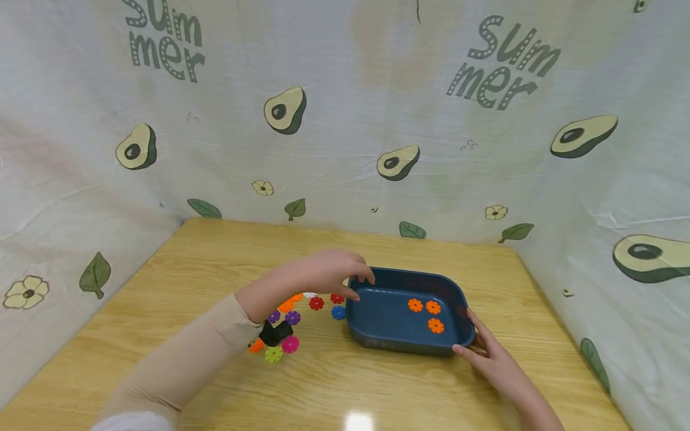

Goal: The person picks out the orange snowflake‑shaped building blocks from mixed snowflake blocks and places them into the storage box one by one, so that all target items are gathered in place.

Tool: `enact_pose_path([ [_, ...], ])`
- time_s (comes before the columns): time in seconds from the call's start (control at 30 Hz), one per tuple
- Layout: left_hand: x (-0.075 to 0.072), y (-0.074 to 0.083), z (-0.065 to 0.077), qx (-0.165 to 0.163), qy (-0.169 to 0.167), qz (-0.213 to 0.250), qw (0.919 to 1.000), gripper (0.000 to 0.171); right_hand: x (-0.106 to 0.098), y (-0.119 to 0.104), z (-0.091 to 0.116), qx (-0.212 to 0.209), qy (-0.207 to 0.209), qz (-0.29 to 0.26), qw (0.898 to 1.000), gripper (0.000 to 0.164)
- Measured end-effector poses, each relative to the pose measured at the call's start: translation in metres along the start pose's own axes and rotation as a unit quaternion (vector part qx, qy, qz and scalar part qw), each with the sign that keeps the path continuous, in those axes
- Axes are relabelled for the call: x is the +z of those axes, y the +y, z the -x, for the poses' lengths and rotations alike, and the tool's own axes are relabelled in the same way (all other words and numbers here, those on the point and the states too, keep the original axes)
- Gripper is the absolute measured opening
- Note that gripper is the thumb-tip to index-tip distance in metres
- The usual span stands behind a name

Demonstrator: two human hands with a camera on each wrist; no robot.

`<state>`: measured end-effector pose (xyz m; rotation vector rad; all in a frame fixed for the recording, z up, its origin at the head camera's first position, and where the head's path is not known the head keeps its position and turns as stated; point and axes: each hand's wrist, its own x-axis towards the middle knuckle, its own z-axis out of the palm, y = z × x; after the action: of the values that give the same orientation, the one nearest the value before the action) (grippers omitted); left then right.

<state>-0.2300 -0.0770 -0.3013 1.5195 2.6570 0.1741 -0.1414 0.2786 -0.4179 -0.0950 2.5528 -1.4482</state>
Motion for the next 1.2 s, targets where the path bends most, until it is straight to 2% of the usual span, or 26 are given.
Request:
enact_pose_path([
  [0.1, 0.006, -0.005, 0.016, 0.001, 0.016, -0.009, 0.9998, 0.037, 0.0, 0.001, 0.0, -0.001, -0.002, 0.001, 1.0, 0.089],
  [0.27, 0.017, -0.011, 0.044, -0.026, 0.02, -0.004, 0.9995, 0.035, 0.001, 0.001, -0.001, -0.002, -0.003, 0.002, 1.0, 0.089],
  [0.63, 0.038, -0.02, 0.093, -0.092, 0.025, 0.059, 0.9937, 0.032, -0.001, 0.002, 0.0, -0.024, 0.004, 0.024, 0.999, 0.088],
  [0.9, 0.055, -0.025, 0.126, -0.151, 0.017, 0.125, 0.9805, 0.035, 0.0, 0.003, 0.0, -0.025, 0.0, 0.019, 0.999, 0.088],
  [1.07, 0.067, -0.029, 0.141, -0.177, 0.02, 0.165, 0.9699, 0.037, 0.0, 0.003, -0.002, -0.033, 0.0, 0.02, 0.999, 0.088],
  [1.2, 0.075, -0.034, 0.151, -0.198, 0.02, 0.175, 0.9643, 0.036, 0.0, 0.004, -0.001, -0.035, -0.002, 0.022, 0.999, 0.089],
])
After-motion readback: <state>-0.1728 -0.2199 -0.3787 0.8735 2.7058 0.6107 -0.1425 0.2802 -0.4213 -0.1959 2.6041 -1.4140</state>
